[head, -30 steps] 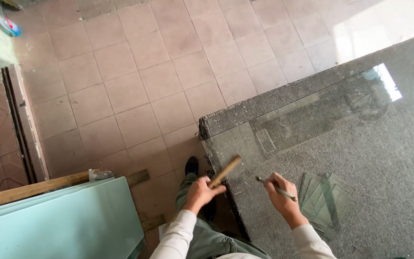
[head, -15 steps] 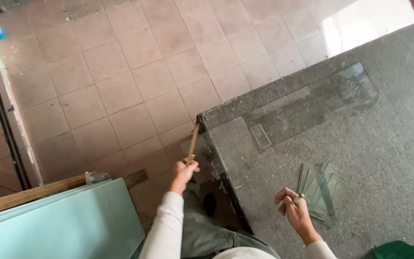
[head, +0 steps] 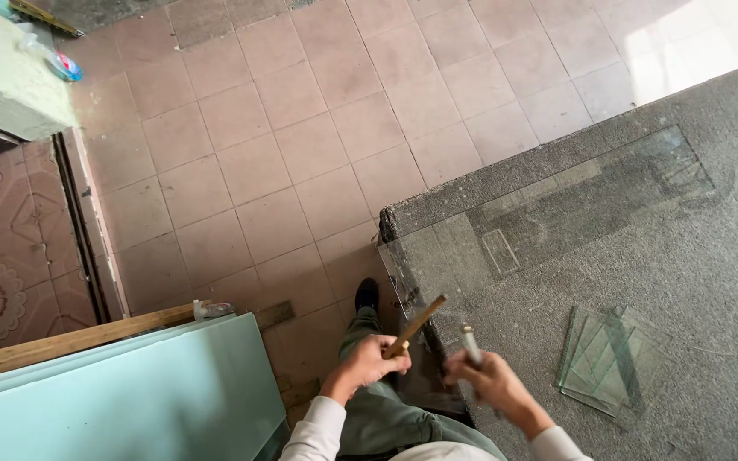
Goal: Measuring, scoring, and breaking glass sheets into smaller strips on a workshop table.
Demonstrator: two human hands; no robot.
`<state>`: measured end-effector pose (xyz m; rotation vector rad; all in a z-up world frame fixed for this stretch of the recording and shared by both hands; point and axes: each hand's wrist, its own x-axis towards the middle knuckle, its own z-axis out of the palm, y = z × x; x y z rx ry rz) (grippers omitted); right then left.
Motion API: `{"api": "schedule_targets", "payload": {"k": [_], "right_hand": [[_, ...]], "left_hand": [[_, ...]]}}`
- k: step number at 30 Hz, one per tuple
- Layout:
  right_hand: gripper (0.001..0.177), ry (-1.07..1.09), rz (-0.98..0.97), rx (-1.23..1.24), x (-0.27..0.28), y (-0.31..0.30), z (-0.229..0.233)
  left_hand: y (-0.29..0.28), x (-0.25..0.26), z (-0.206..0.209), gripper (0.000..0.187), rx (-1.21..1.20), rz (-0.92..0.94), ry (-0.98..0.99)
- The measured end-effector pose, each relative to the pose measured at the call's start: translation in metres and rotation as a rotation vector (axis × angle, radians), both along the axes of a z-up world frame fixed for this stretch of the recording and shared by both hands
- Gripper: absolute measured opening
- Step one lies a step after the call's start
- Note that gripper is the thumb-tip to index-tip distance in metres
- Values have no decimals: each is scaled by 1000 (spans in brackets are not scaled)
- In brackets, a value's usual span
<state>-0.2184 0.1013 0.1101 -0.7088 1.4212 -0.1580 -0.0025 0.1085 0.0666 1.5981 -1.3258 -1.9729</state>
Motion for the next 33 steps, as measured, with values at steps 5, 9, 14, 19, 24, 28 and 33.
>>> {"api": "schedule_targets", "payload": {"k": [5, 9, 14, 19, 24, 28, 33], "right_hand": [[22, 103, -284, -91, -132, 14, -35], [21, 211, -456, -162, -238, 33, -68], [18, 379, -483, -94, -296, 43, -84], [27, 1244, 149, -23, -325, 27, -84], [25, 353, -441, -400, -172, -45, 24], [35, 358, -243, -375, -101, -97, 19], [31, 57, -264, -497, -16, -147, 1]], "left_hand": [[-19, 20, -25, 44, -75, 3, -201], [-47, 39, -55, 36, -165, 201, -423], [-86, 31, -74, 35, -311, 267, -791], [-107, 13, -84, 35, -401, 309, -950], [-112, 8, -85, 37, -416, 336, -998], [-116, 11, -72, 38, -398, 313, -973], [-117, 13, -57, 33, -315, 242, -970]]}}
